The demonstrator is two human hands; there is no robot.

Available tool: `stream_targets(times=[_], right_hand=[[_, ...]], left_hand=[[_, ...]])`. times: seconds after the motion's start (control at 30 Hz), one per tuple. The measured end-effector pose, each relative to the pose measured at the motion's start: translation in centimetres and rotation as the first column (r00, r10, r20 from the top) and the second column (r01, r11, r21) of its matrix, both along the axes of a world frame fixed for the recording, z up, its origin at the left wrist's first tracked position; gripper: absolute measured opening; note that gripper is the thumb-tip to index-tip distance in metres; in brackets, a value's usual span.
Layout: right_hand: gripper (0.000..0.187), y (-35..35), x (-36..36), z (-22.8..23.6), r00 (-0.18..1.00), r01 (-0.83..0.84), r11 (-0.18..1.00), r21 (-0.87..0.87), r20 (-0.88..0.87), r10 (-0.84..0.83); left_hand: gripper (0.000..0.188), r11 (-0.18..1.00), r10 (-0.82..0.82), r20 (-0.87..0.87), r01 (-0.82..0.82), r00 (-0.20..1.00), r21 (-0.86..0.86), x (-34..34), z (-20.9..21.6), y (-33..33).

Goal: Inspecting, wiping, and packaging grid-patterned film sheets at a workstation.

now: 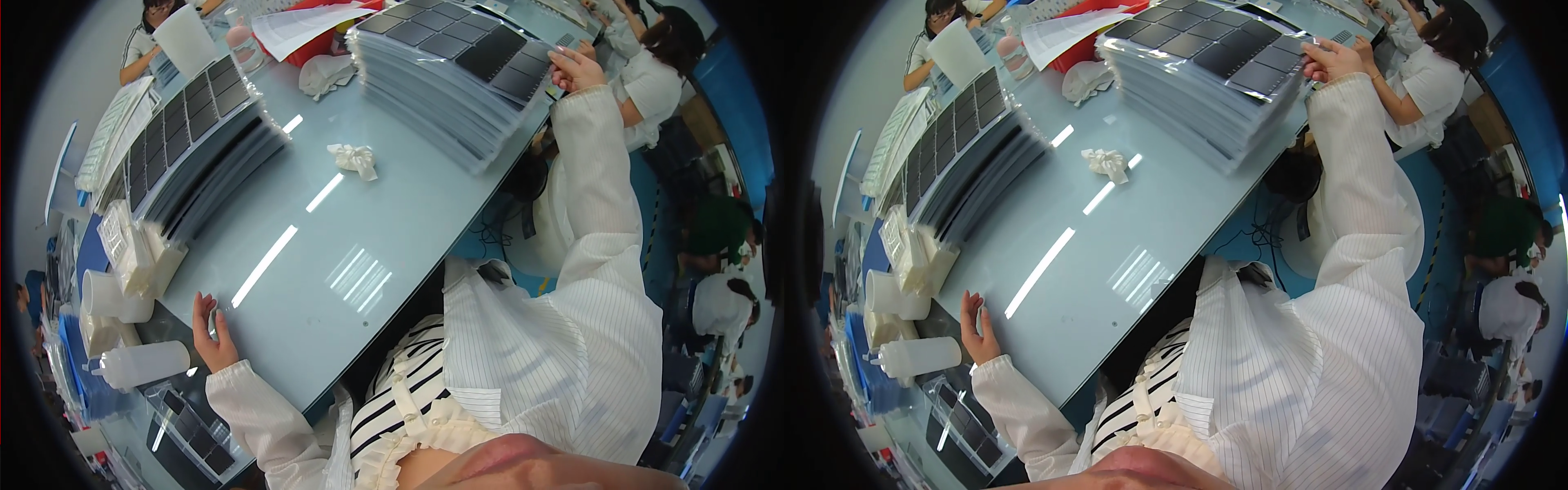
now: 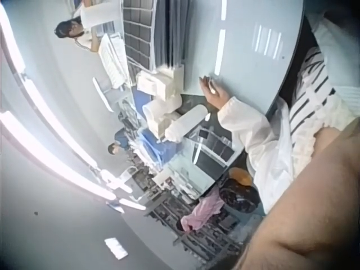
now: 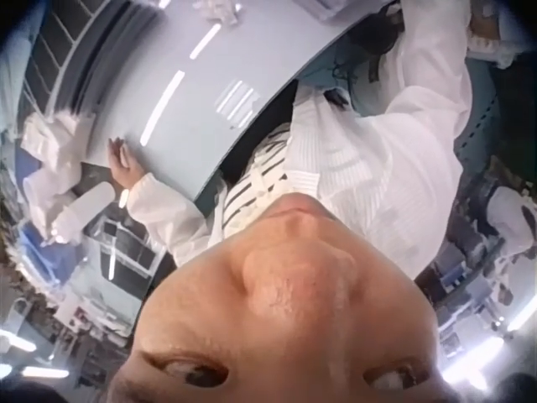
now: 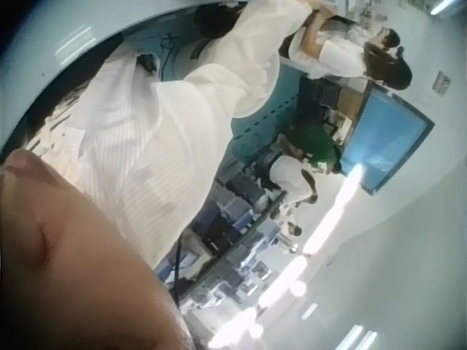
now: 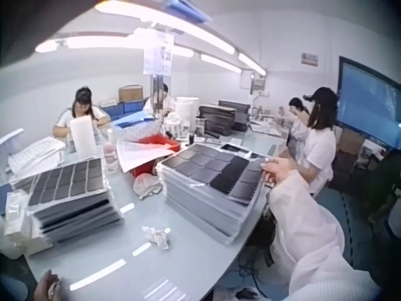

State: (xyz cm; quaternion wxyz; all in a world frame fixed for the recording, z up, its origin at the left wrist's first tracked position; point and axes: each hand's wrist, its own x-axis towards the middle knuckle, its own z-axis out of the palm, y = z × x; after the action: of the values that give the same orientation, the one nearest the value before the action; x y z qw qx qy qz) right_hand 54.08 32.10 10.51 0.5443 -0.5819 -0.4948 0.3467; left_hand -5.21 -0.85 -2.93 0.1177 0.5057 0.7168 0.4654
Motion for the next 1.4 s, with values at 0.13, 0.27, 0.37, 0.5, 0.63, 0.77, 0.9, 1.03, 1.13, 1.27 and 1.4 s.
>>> stream_targets(times=[0.13, 0.27, 0.37, 0.5, 0.63, 0.77, 0.9, 1.03, 1.13, 1.27, 1.4], right_hand=[[0.070, -1.1, -1.7, 0.3, 0.991, 0.066, 0.997, 0.042, 0.115, -0.071], [0.067, -2.5, -2.4, 0.1, 0.941, 0.170, 0.950, 0.263, 0.243, -0.236], [0.057, -5.5, -4.3, 1.4, 0.950, 0.073, 0.909, 0.411, 0.250, -0.189], [0.040, -12.2, -12.3, 5.7, 0.900, 0.117, 0.961, 0.250, 0.383, -0.209], [0.044, -12.7, -12.6, 2.9, 0.966, -0.174, 0.821, 0.544, 0.255, 0.036], [0.043, -14.8, -15.3, 1.7, 0.903, -0.301, 0.829, 0.471, 0.419, 0.090], [0.041, -15.3, -17.2, 0.1, 0.859, -0.414, 0.820, 0.395, 0.468, 0.208], [0.039, -15.8, -18.6, -0.9, 0.853, -0.462, 0.818, 0.343, 0.422, 0.305], [0.039, -16.0, -19.5, -1.6, 0.851, -0.478, 0.820, 0.314, 0.395, 0.345], [0.036, -16.3, -20.6, -2.2, 0.841, -0.503, 0.817, 0.281, 0.374, 0.390], [0.033, -16.5, -21.5, -2.8, 0.819, -0.540, 0.797, 0.272, 0.387, 0.423]], left_hand=[[0.045, 1.000, -0.007, -0.004, 0.007, 1.000, -0.014, 0.0, -0.1, -0.1], [0.044, 1.000, -0.017, -0.017, 0.017, 1.000, -0.018, 0.0, -0.2, 0.0], [0.043, 0.999, -0.026, -0.060, 0.024, 0.998, -0.031, -0.1, -0.1, 0.1], [0.043, 0.999, -0.010, -0.047, 0.008, 0.999, -0.039, -0.4, -0.5, -0.4], [0.042, 0.999, -0.026, -0.069, 0.024, 0.997, -0.025, -0.2, -0.3, 0.0], [0.042, 0.999, -0.037, -0.078, 0.036, 0.996, -0.021, -0.5, -0.5, -0.1], [0.042, 0.999, -0.034, -0.048, 0.033, 0.998, -0.022, -0.6, -0.6, -0.2], [0.043, 0.999, -0.027, -0.061, 0.025, 0.998, -0.039, -0.4, -0.3, -0.1], [0.042, 0.999, -0.023, -0.061, 0.021, 0.998, -0.040, -0.3, -0.4, -0.1], [0.042, 0.999, -0.022, -0.065, 0.019, 0.998, -0.042, -0.3, -0.3, -0.1], [0.042, 0.999, -0.005, -0.077, 0.002, 0.997, -0.046, 0.0, 0.1, -0.3]])
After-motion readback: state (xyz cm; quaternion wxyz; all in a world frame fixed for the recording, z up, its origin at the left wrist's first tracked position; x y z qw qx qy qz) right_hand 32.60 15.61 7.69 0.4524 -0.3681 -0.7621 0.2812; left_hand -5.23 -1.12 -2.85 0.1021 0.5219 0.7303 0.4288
